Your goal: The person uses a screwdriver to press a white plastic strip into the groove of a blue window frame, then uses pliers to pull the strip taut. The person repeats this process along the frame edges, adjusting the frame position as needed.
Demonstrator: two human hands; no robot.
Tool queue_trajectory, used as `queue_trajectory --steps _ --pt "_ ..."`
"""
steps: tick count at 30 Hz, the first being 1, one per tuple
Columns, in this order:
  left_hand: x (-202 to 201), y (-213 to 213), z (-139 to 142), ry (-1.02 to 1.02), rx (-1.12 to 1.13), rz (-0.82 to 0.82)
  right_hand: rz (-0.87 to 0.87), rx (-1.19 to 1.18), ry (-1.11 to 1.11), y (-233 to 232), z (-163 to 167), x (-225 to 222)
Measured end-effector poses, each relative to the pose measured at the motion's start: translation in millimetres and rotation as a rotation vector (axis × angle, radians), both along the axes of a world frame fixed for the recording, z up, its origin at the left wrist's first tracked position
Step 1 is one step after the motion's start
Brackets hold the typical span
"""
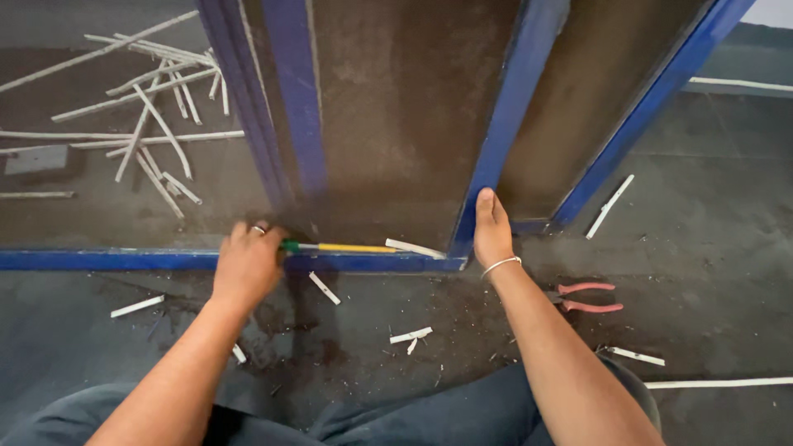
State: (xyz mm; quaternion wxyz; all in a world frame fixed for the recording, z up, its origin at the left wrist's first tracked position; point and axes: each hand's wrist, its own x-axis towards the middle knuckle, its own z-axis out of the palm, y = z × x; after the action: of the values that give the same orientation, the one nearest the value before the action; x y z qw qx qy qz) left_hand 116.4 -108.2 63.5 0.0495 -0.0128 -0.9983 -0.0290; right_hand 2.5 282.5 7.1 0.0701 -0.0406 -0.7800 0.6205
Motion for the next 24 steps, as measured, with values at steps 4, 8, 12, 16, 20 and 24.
queue_trajectory --steps 4,8,12,16,20,24 --pt "-9 -10 -24 -0.631 0.104 0.167 -0.011 0.055 -0.009 3 4 2" --pt "-2 -45 -17 -0.337 -0.24 0.315 0.015 0.104 -0.021 7 7 3" --pt "5 -43 -2 -0.573 -0.16 0.353 -0.014 0.164 0.011 5 7 3" --pt "9 21 -3 -0.596 0.034 0.184 -0.002 0.12 -0.002 2 6 2" --pt "0 86 -1 -0.355 0.418 0.178 0.057 -0.022 -0.008 4 5 0" --pt "-27 150 -10 -0.398 1.182 0.439 0.068 -0.007 -0.037 7 1 -2"
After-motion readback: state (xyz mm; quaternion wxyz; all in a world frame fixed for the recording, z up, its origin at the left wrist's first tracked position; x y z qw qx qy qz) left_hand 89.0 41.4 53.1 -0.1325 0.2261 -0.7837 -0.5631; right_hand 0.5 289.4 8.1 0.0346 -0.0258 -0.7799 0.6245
